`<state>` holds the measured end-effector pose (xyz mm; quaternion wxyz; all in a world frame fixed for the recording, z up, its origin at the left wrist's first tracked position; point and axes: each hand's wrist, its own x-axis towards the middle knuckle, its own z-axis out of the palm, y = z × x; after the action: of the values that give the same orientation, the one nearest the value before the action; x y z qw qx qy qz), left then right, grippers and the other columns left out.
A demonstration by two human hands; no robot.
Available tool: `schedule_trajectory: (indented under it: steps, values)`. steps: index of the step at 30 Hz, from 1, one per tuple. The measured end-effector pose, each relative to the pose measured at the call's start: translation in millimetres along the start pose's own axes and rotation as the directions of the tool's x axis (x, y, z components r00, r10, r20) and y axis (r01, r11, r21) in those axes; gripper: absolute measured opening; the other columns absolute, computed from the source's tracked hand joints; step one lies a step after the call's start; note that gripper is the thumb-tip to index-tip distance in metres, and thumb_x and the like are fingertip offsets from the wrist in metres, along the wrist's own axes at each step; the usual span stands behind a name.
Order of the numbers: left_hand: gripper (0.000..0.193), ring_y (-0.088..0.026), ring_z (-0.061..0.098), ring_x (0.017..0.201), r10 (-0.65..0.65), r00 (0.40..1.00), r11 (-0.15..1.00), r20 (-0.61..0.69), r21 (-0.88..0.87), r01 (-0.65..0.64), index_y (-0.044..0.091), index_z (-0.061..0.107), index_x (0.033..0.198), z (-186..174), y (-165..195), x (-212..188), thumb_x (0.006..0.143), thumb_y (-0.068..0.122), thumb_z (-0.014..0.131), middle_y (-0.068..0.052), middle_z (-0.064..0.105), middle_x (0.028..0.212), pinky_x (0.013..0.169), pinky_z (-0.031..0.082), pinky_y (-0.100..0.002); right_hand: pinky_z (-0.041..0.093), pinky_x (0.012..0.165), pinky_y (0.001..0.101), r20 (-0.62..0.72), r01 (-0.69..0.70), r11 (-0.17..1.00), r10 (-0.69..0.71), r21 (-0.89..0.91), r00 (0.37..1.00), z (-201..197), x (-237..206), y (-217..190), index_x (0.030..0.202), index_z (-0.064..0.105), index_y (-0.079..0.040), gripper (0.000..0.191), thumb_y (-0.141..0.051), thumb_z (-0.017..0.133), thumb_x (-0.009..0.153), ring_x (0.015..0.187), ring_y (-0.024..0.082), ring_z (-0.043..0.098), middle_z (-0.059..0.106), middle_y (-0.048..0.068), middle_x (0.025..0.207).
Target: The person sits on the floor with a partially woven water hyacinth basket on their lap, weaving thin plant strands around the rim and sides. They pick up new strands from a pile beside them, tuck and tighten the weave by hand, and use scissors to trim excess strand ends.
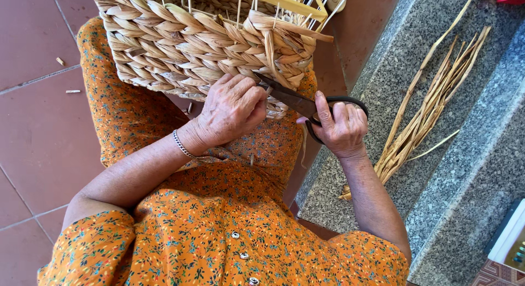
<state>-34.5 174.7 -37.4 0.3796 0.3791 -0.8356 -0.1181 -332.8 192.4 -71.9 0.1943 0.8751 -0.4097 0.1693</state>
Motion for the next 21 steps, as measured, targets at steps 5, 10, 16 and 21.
schedule_trajectory:
  steps: [5, 10, 16, 21]
  values:
    - [0.021, -0.027, 0.06, 0.084, -0.02, 1.0, 1.0, -0.015, -0.006, 0.02, 0.007, 0.058, 0.097, -5, 0, -2, 0.082, 0.003, 0.073, -0.007, 0.056, 0.088, 0.076, 0.049, -0.041, 0.038, 0.06, 0.0345, 0.036, 0.021, 1.0, -0.022, 0.018, 0.999, -5, -2, 1, 0.139, 0.065, -0.01, 0.069, -0.065, 0.074, 0.097, 0.063, 0.015, 0.053, 0.046, -0.002, 0.073]
    - [0.017, -0.032, 0.062, 0.082, -0.095, 0.972, 0.995, 0.214, -0.009, 0.099, 0.006, 0.058, 0.086, -23, -5, -29, 0.075, 0.004, 0.07, -0.01, 0.058, 0.084, 0.071, 0.051, -0.045, 0.039, 0.062, 0.0362, 0.007, -0.001, 0.994, 0.0, 0.108, 1.0, -12, -2, 2, 0.135, 0.065, -0.011, 0.068, -0.062, 0.078, 0.093, 0.068, 0.018, 0.057, 0.052, 0.0, 0.077]
    - [0.014, -0.034, 0.066, 0.085, -0.197, 0.921, 0.975, 0.335, -0.03, 0.219, 0.007, 0.064, 0.088, -56, -29, -78, 0.075, 0.004, 0.068, -0.011, 0.064, 0.088, 0.069, 0.054, -0.044, 0.046, 0.063, 0.04, 0.047, -0.036, 0.967, 0.025, 0.251, 0.999, -20, 3, -24, 0.132, 0.064, -0.011, 0.07, -0.056, 0.086, 0.083, 0.072, 0.024, 0.06, 0.055, 0.005, 0.083]
    - [0.008, -0.033, 0.066, 0.08, -0.397, 0.916, 0.916, 0.065, 0.096, 0.39, 0.006, 0.066, 0.093, -104, -66, -106, 0.088, 0.008, 0.072, -0.011, 0.064, 0.085, 0.07, 0.054, -0.044, 0.052, 0.07, 0.0416, 0.088, -0.045, 0.921, 0.011, 0.386, 0.996, -20, 47, -59, 0.137, 0.063, -0.012, 0.073, -0.047, 0.09, 0.078, 0.078, 0.026, 0.063, 0.057, 0.005, 0.087]
